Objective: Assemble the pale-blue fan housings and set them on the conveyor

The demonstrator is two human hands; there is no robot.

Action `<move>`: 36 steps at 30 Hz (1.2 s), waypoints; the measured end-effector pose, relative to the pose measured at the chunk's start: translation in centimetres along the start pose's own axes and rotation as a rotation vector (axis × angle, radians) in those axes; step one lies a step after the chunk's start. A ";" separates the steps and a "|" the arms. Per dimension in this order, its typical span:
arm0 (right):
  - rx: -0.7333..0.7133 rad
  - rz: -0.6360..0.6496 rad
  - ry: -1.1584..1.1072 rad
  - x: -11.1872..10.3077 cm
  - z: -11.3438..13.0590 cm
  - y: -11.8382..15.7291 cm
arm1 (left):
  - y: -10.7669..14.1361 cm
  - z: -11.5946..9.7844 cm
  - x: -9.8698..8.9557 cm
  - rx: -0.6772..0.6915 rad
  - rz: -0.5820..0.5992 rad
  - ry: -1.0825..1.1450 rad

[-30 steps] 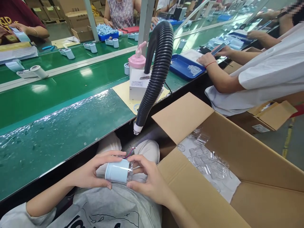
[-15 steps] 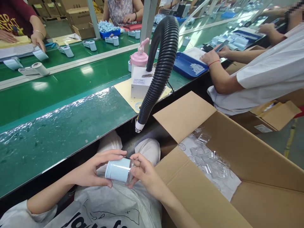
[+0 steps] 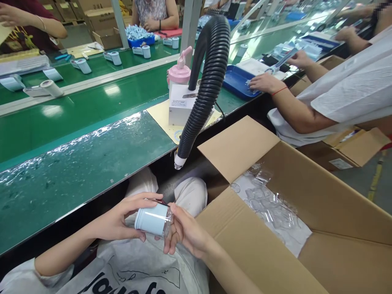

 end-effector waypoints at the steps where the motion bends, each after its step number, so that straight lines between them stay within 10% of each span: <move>1: 0.015 0.006 0.001 0.0 -0.2 -0.1 | 0.0 -0.1 0.1 -0.001 -0.002 -0.014; 7: -0.089 -0.027 0.203 -0.3 -0.1 -0.2 | 0.2 -0.1 0.2 -0.109 -0.042 0.008; 18: -1.299 -0.079 1.389 2.2 4.8 5.2 | 1.0 1.8 0.4 -0.373 -0.117 0.228; 27: -0.673 -0.018 0.643 -0.5 3.4 2.6 | 0.7 1.5 0.7 -0.307 0.027 0.264; 36: -0.895 -0.122 0.984 -1.0 3.8 3.5 | 0.9 3.3 1.5 -0.341 -0.012 0.487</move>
Point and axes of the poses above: each hand's wrist, its own y-axis away from the middle knuckle, its own x-axis out of the palm, z = x × y, the point moved 8 cm from there along -y, towards the middle knuckle
